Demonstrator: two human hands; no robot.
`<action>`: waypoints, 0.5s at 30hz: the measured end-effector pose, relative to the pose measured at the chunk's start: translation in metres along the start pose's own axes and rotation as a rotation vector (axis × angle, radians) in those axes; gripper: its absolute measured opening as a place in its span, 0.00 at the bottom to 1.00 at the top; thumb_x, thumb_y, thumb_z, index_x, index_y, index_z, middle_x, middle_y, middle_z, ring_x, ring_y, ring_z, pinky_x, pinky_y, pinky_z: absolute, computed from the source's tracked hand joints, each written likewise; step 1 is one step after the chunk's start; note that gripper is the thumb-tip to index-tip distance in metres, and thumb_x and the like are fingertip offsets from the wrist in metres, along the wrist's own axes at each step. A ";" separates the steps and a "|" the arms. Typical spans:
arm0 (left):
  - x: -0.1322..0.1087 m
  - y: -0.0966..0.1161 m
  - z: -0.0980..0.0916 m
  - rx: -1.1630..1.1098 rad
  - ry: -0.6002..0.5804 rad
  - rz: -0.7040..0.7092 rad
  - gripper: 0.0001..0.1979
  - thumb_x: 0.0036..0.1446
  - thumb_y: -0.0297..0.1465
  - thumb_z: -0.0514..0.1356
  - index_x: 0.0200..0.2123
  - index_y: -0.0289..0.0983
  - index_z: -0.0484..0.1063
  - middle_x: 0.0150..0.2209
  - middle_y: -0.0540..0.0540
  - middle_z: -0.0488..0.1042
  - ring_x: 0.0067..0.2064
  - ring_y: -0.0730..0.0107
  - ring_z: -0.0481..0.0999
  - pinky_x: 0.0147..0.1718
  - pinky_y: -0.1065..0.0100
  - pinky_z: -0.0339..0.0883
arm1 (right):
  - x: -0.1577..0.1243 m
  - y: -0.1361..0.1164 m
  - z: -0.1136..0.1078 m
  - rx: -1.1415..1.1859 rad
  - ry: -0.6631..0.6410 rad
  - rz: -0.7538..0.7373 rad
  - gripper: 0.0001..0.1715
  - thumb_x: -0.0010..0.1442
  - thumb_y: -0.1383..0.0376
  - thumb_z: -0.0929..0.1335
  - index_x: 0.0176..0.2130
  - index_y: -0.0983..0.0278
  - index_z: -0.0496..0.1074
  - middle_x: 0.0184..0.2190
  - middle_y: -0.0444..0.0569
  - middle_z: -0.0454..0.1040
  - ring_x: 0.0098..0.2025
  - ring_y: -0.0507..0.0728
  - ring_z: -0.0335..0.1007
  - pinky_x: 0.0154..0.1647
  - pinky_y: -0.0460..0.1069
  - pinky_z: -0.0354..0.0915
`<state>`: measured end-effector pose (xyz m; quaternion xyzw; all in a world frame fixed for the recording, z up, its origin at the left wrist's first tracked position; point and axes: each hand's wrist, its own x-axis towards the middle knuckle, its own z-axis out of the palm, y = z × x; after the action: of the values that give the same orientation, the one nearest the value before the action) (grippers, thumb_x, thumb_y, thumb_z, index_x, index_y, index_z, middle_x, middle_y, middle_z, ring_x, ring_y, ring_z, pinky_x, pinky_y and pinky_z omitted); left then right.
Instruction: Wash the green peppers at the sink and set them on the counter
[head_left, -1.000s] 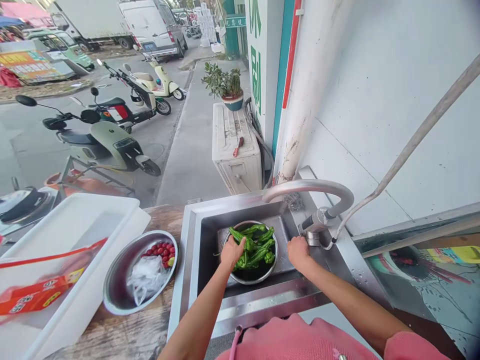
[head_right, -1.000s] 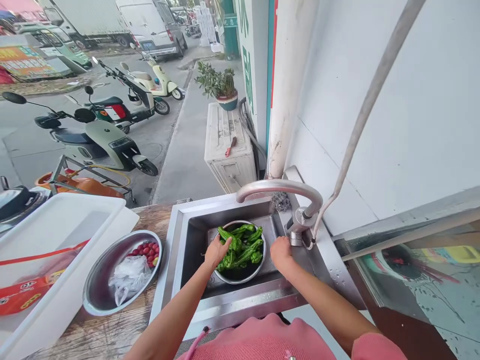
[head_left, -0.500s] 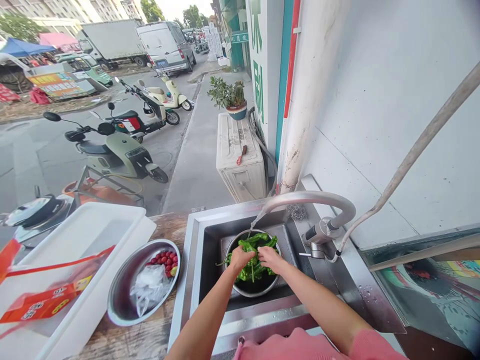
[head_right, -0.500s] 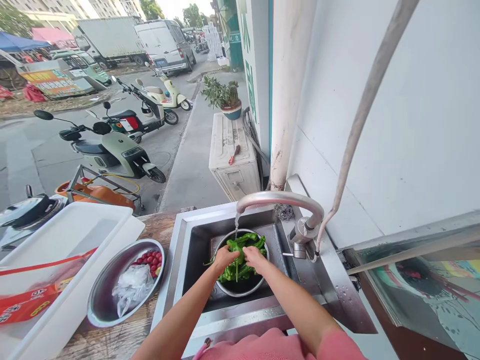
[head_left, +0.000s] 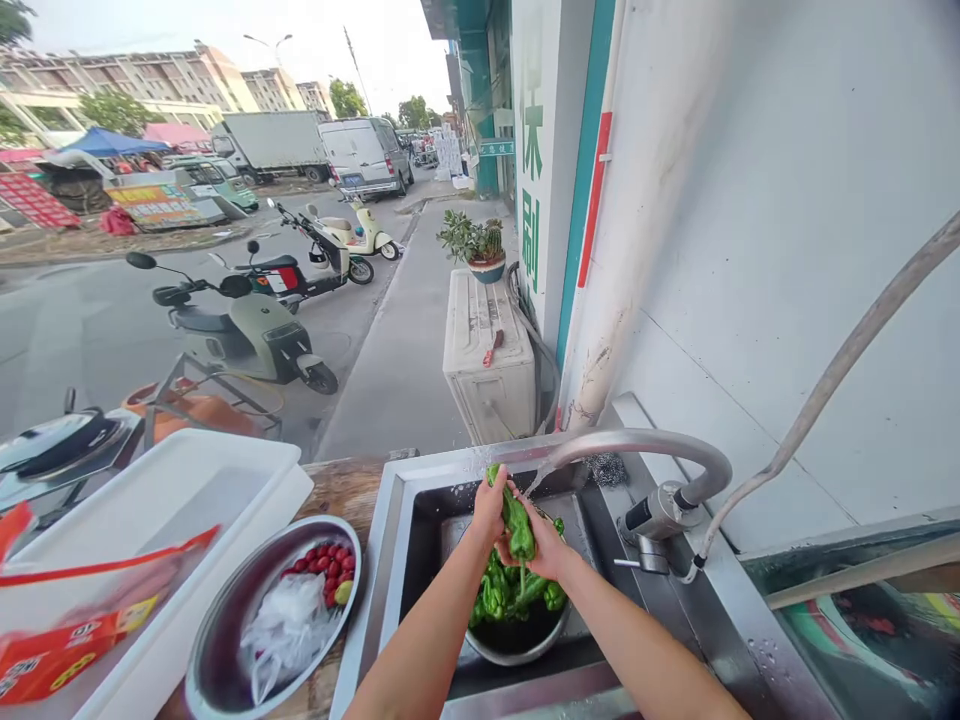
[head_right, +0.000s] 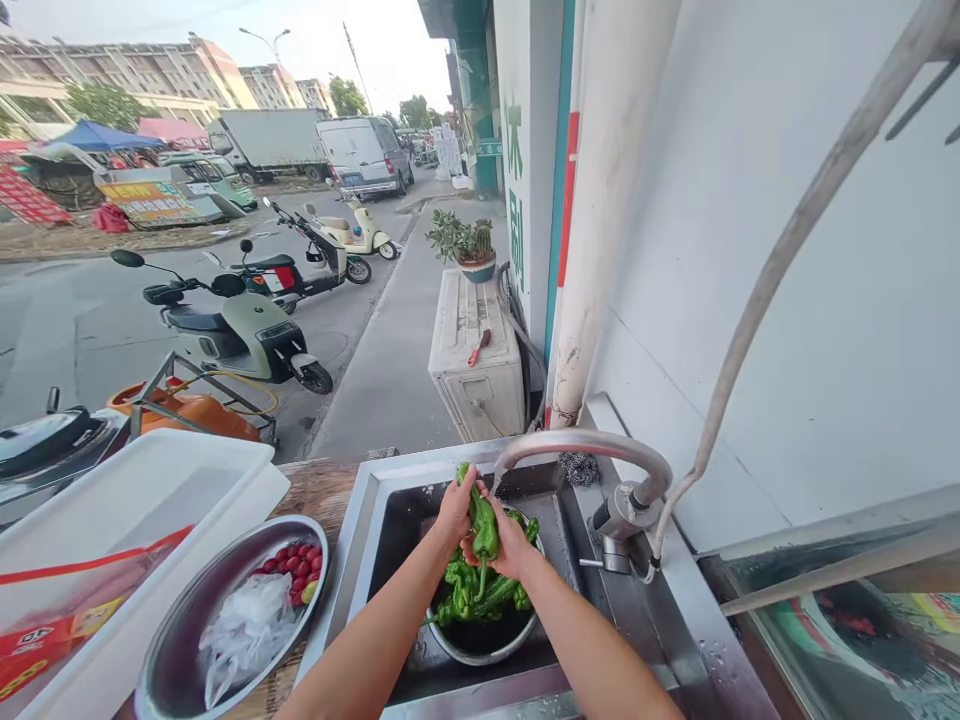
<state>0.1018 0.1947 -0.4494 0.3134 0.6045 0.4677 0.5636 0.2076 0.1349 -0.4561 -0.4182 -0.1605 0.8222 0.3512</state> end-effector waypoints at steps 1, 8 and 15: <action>0.003 0.004 0.007 -0.020 0.038 0.013 0.31 0.55 0.63 0.57 0.36 0.40 0.61 0.26 0.52 0.68 0.25 0.71 0.70 0.28 0.67 0.69 | 0.000 -0.002 0.003 -0.027 0.022 -0.043 0.29 0.68 0.40 0.61 0.44 0.62 0.69 0.29 0.47 0.75 0.25 0.52 0.71 0.27 0.47 0.69; -0.002 0.037 0.030 -0.026 -0.112 0.103 0.29 0.46 0.59 0.66 0.33 0.41 0.63 0.23 0.52 0.68 0.25 0.70 0.70 0.28 0.67 0.65 | -0.004 -0.026 0.003 -0.134 0.083 -0.074 0.32 0.60 0.36 0.66 0.40 0.61 0.68 0.25 0.44 0.71 0.16 0.49 0.61 0.11 0.42 0.47; 0.005 0.043 0.037 0.049 -0.139 -0.019 0.34 0.47 0.68 0.56 0.25 0.42 0.58 0.15 0.55 0.58 0.15 0.74 0.58 0.19 0.67 0.57 | -0.002 -0.030 -0.002 -0.309 -0.180 -0.038 0.30 0.42 0.45 0.73 0.39 0.62 0.72 0.26 0.46 0.72 0.21 0.51 0.67 0.20 0.45 0.63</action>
<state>0.1307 0.2226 -0.4091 0.3530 0.5780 0.4246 0.6008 0.2237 0.1544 -0.4394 -0.3888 -0.3236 0.8150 0.2826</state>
